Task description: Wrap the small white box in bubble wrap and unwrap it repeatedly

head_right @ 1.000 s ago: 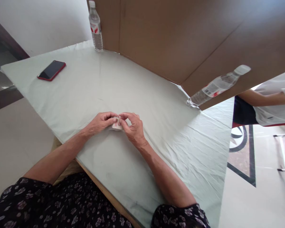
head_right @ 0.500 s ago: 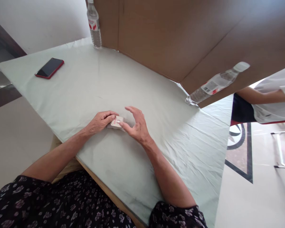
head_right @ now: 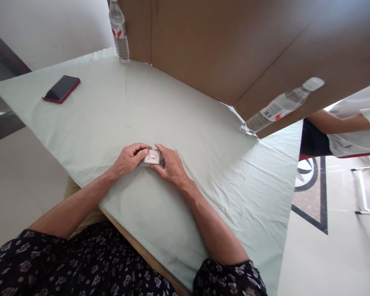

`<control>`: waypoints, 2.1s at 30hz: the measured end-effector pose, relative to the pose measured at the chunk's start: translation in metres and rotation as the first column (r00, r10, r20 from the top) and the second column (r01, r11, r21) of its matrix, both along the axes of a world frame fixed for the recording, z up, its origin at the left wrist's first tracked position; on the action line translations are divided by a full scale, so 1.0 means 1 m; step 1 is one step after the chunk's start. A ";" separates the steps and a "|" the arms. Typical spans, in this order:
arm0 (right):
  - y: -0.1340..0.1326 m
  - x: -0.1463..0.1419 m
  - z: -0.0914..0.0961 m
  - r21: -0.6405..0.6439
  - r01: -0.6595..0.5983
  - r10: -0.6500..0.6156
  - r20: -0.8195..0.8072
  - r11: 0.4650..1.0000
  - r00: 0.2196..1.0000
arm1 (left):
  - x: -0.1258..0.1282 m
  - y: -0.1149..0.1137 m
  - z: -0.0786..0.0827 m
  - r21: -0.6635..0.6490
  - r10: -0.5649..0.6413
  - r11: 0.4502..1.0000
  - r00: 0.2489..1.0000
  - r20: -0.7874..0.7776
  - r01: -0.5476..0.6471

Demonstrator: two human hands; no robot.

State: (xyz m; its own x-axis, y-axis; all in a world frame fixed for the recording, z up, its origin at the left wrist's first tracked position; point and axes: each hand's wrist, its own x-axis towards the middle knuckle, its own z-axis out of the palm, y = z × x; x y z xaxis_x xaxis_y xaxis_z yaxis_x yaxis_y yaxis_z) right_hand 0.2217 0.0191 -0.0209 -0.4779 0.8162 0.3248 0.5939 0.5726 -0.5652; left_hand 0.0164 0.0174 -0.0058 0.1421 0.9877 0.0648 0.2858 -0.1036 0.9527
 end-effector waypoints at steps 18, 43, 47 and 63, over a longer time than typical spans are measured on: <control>0.004 0.014 -0.001 -0.133 -0.053 0.037 -0.117 0.990 0.992 | -0.014 -0.002 -0.003 0.070 -0.273 0.959 0.961 -0.052 0.276; -0.001 -0.004 0.061 0.221 -0.161 0.073 0.360 0.962 0.930 | -0.017 0.001 -0.002 0.062 -0.314 0.948 0.949 0.031 0.312; -0.001 -0.011 0.059 0.256 -0.180 0.051 0.442 0.950 0.896 | -0.016 0.001 -0.002 0.093 -0.307 0.948 0.951 0.033 0.303; 0.019 -0.014 0.049 0.261 0.043 -0.094 0.183 0.964 0.979 | -0.007 -0.005 -0.001 -0.001 -0.187 0.982 0.979 -0.078 0.188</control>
State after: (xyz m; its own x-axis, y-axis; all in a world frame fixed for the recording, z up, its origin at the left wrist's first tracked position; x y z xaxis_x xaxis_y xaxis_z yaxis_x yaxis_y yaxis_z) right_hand 0.2076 0.0378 0.0284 -0.4977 0.7513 0.4335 0.7198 0.6366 -0.2769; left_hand 0.0095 0.0127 -0.0065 0.3297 0.9426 0.0522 0.3334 -0.1680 0.9277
